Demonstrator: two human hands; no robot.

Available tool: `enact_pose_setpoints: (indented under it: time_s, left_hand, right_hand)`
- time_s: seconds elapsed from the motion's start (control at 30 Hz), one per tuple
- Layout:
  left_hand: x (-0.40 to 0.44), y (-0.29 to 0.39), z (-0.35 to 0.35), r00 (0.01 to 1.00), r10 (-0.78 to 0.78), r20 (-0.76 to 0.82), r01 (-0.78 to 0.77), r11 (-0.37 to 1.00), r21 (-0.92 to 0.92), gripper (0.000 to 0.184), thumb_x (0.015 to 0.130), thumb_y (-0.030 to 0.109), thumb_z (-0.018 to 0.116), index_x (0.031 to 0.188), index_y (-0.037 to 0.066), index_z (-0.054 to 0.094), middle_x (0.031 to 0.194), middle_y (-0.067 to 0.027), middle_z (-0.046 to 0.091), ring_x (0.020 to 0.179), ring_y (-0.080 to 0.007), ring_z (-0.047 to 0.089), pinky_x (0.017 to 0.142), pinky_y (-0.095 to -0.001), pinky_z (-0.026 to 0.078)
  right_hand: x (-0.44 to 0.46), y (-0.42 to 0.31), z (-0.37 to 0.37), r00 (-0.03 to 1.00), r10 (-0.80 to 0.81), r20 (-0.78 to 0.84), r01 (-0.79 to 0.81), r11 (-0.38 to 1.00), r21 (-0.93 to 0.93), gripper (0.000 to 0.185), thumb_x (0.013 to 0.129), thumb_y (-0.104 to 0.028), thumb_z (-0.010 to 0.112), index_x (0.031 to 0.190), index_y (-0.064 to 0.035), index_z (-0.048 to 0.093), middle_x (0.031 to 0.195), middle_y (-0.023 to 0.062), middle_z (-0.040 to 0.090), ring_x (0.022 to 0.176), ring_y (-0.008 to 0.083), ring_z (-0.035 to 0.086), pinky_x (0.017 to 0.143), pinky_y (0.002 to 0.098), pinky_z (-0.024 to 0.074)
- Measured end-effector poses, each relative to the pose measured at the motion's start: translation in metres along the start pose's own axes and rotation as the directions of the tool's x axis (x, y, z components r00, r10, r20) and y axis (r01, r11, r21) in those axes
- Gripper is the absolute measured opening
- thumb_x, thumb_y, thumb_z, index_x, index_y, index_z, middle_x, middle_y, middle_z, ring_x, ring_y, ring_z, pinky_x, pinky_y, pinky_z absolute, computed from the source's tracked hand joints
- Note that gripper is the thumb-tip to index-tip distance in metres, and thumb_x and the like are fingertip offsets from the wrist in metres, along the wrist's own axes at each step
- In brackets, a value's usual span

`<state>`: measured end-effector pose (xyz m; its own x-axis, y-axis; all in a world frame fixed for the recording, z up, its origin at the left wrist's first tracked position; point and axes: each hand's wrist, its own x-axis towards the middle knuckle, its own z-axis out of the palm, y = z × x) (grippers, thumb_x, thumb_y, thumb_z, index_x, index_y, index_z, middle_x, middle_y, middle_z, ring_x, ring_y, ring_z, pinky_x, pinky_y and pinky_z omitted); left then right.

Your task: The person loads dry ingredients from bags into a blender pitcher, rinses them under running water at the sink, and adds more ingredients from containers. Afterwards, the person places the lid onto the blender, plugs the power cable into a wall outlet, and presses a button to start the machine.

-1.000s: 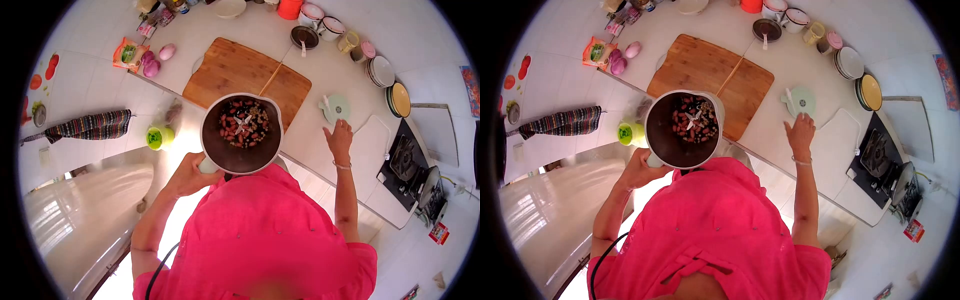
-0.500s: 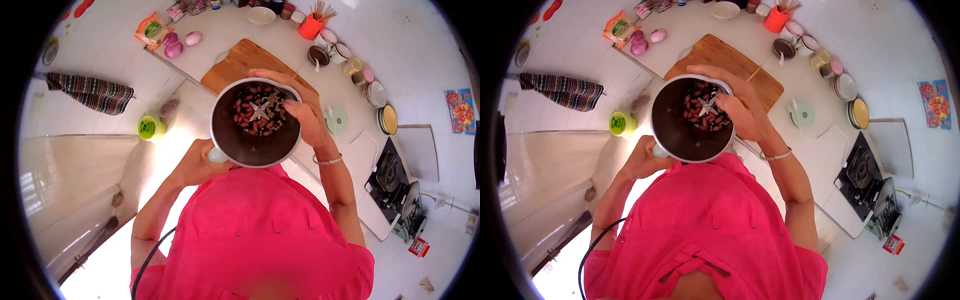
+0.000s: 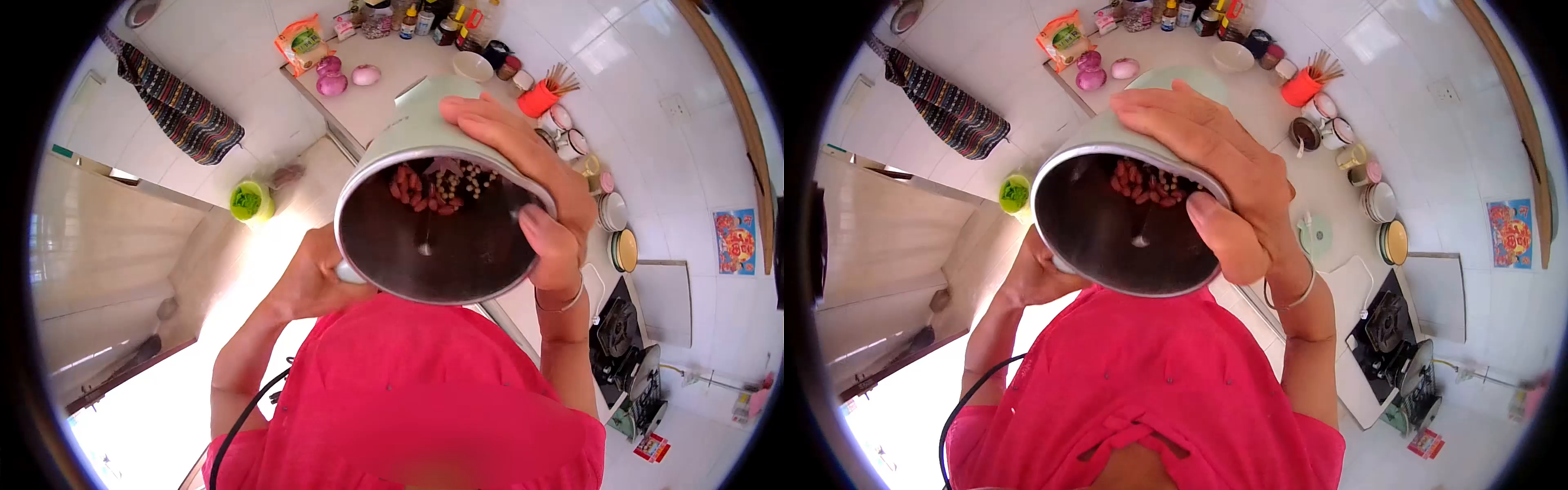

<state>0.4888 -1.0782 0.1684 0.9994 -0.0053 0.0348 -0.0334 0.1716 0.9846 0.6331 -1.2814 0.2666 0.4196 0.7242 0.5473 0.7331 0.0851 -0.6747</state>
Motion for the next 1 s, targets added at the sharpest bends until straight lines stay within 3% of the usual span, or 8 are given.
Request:
enact_pose_setpoints:
  time_s: [0.13, 0.27, 0.33, 0.43, 0.47, 0.73, 0.9, 1.0]
  left_hand:
    - [0.009, 0.007, -0.020, 0.995, 0.018, 0.095, -0.050, 0.939, 0.339, 0.035, 0.068, -0.001, 0.068, 0.102, 0.004, 0.066, 0.091, -0.0094, 0.070, 0.084, -0.0172, 0.065, 0.078, -0.0302, 0.051]
    - [-0.002, -0.001, -0.022, 0.992, 0.119, 0.047, -0.128, 0.913, 0.387, 0.032, 0.071, 0.000, 0.067, 0.103, 0.004, 0.066, 0.092, -0.0078, 0.070, 0.081, -0.0134, 0.064, 0.074, -0.0287, 0.051]
    - [-0.012, 0.003, -0.018, 1.000, -0.002, -0.023, 0.009, 0.949, 0.314, 0.031, 0.073, 0.001, 0.067, 0.104, 0.004, 0.067, 0.090, -0.0068, 0.070, 0.079, -0.0123, 0.064, 0.073, -0.0280, 0.052]
    - [-0.033, -0.009, -0.015, 0.980, -0.107, -0.170, 0.149, 0.954, 0.259, 0.026, 0.075, 0.001, 0.069, 0.101, 0.004, 0.069, 0.085, -0.0038, 0.070, 0.077, -0.0090, 0.062, 0.069, -0.0265, 0.051]
    - [-0.040, -0.010, -0.013, 0.959, -0.155, -0.238, 0.214, 0.946, 0.244, 0.024, 0.075, 0.000, 0.070, 0.098, 0.004, 0.070, 0.086, -0.0028, 0.070, 0.077, -0.0083, 0.061, 0.069, -0.0261, 0.051]
    - [-0.166, -0.052, 0.002, 0.629, -0.446, -0.637, 0.530, 0.845, -0.069, 0.018, 0.076, 0.008, 0.076, 0.094, 0.005, 0.073, 0.085, -0.0017, 0.071, 0.075, -0.0054, 0.061, 0.068, -0.0248, 0.051]
    - [-0.281, -0.046, 0.029, 0.413, -0.447, -0.793, 0.488, 0.844, -0.221, 0.018, 0.076, 0.015, 0.078, 0.090, 0.005, 0.073, 0.079, 0.0004, 0.069, 0.072, -0.0060, 0.059, 0.066, -0.0268, 0.049]
    - [-0.349, -0.049, 0.057, 0.369, -0.242, -0.897, 0.321, 0.939, -0.121, 0.020, 0.078, 0.015, 0.072, 0.089, -0.001, 0.068, 0.074, -0.0072, 0.067, 0.067, -0.0107, 0.059, 0.065, -0.0297, 0.050]
  right_hand:
    - [0.018, 0.011, 0.012, 0.997, 0.076, -0.013, -0.074, 0.991, 0.111, 0.061, 0.069, -0.024, 0.041, 0.120, 0.0050, 0.058, 0.124, 0.0187, 0.060, 0.119, 0.0313, 0.055, 0.114, 0.0431, 0.0234]
    - [0.027, 0.032, 0.024, 0.999, 0.032, 0.010, -0.034, 0.977, 0.209, 0.059, 0.069, -0.020, 0.041, 0.119, 0.0061, 0.058, 0.123, 0.0187, 0.061, 0.119, 0.0295, 0.055, 0.111, 0.0394, 0.0286]
    - [0.030, 0.037, 0.035, 0.994, 0.098, 0.044, -0.107, 0.940, 0.324, 0.057, 0.070, -0.019, 0.041, 0.119, 0.0065, 0.058, 0.123, 0.0184, 0.061, 0.118, 0.0280, 0.055, 0.108, 0.0371, 0.0343]
    - [0.036, 0.061, 0.055, 0.979, 0.056, 0.193, -0.128, 0.917, 0.378, 0.056, 0.072, -0.018, 0.041, 0.118, 0.0073, 0.058, 0.121, 0.0174, 0.062, 0.116, 0.0261, 0.057, 0.108, 0.0356, 0.0345]
    - [0.035, 0.069, 0.073, 0.978, 0.086, 0.190, -0.174, 0.840, 0.514, 0.054, 0.073, -0.018, 0.041, 0.118, 0.0072, 0.058, 0.118, 0.0166, 0.064, 0.113, 0.0248, 0.058, 0.112, 0.0382, 0.0299]
    - [0.023, 0.080, 0.232, 0.834, -0.200, 0.513, -0.229, 0.721, 0.654, 0.055, 0.072, -0.019, 0.041, 0.117, 0.0072, 0.058, 0.117, 0.0184, 0.064, 0.115, 0.0286, 0.058, 0.115, 0.0418, 0.0229]
    - [-0.003, 0.006, 0.347, 0.594, -0.321, 0.738, -0.508, 0.561, 0.653, 0.056, 0.077, -0.023, 0.039, 0.119, 0.0091, 0.057, 0.120, 0.0192, 0.063, 0.115, 0.0256, 0.057, 0.113, 0.0391, 0.0270]
    - [-0.033, -0.049, 0.408, 0.463, -0.408, 0.787, -0.612, 0.496, 0.617, 0.057, 0.080, -0.025, 0.038, 0.122, 0.0100, 0.056, 0.121, 0.0185, 0.062, 0.114, 0.0243, 0.058, 0.108, 0.0354, 0.0341]
